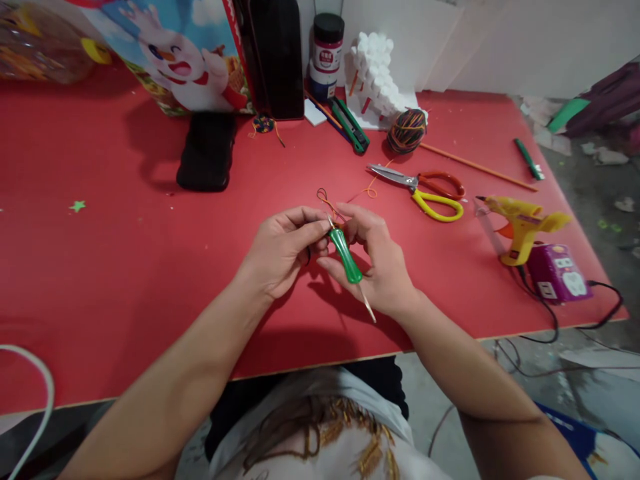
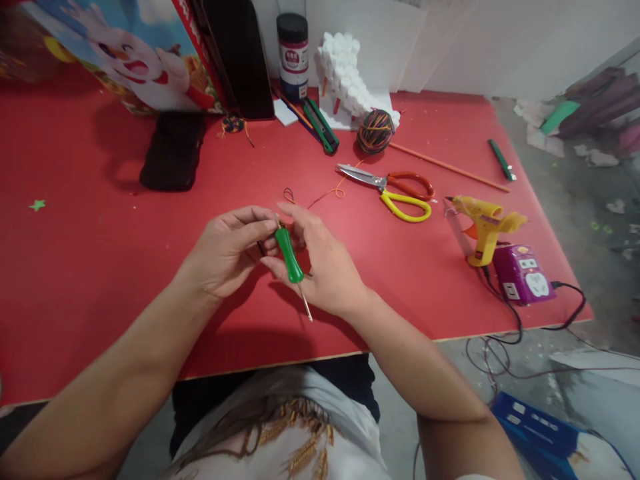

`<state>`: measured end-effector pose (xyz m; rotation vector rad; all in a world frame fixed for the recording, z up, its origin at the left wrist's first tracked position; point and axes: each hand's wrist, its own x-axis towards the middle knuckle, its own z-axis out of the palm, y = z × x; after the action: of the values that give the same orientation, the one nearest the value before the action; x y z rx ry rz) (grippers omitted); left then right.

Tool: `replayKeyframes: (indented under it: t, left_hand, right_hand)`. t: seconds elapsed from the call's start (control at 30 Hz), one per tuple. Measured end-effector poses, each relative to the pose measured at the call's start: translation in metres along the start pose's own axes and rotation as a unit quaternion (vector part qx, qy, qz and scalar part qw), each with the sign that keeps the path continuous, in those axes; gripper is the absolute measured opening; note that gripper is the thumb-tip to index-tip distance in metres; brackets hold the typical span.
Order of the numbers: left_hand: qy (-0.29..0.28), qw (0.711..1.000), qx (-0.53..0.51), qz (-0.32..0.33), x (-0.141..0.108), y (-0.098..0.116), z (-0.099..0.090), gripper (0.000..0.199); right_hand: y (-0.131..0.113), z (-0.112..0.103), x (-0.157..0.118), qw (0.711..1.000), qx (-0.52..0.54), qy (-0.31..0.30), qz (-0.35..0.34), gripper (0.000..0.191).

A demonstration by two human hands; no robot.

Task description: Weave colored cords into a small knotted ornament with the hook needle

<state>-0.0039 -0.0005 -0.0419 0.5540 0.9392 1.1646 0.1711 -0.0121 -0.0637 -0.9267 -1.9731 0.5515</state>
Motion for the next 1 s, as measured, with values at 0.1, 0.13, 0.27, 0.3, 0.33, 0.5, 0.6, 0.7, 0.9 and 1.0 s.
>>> replayKeyframes:
  t: [0.1,0.13,0.27,0.3,0.33,0.5,0.6,0.7,0.9,1.0]
  left_hand:
    - [0.007,0.999,-0.029,-0.043,0.001,0.001,0.0,0.018]
    - [0.01,0.998,-0.037,-0.05,0.001,0.001,0.0,0.019]
    - [0.017,0.995,-0.075,-0.056,0.004,0.001,-0.003,0.019]
    - [0.02,0.994,-0.086,-0.06,0.005,0.001,-0.003,0.019]
    - [0.022,0.993,-0.095,-0.065,0.005,0.001,-0.003,0.018]
    - [-0.01,0.996,-0.085,-0.034,0.002,-0.001,-0.001,0.021]
    - [-0.038,0.998,-0.05,0.013,0.0,-0.003,0.0,0.019]
    - [-0.05,0.998,-0.029,0.036,-0.001,-0.004,-0.001,0.014]
    - [-0.032,0.997,0.008,0.067,0.0,-0.004,-0.001,0.016]
    - [-0.036,0.996,0.019,0.079,0.0,-0.006,-0.001,0.017]
  right_hand:
    - [-0.002,-0.002,0.001,0.997,-0.052,0.041,-0.031,0.032]
    - [-0.002,-0.003,0.002,0.995,-0.075,0.049,-0.049,0.023]
    - [0.003,-0.006,0.006,0.983,-0.133,0.04,-0.124,0.008]
    - [0.004,-0.006,0.007,0.981,-0.138,0.036,-0.135,0.007]
    - [0.006,-0.007,0.008,0.979,-0.142,0.033,-0.142,0.008]
    - [0.007,-0.007,0.006,0.972,-0.171,0.02,-0.162,0.021]
    - [0.006,-0.007,0.006,0.973,-0.163,0.018,-0.161,0.026]
    - [0.005,-0.008,0.007,0.976,-0.148,0.024,-0.16,0.026]
    - [0.006,-0.013,0.007,0.97,-0.181,0.027,-0.162,0.027]
    - [0.009,-0.017,0.006,0.969,-0.189,0.032,-0.159,0.038]
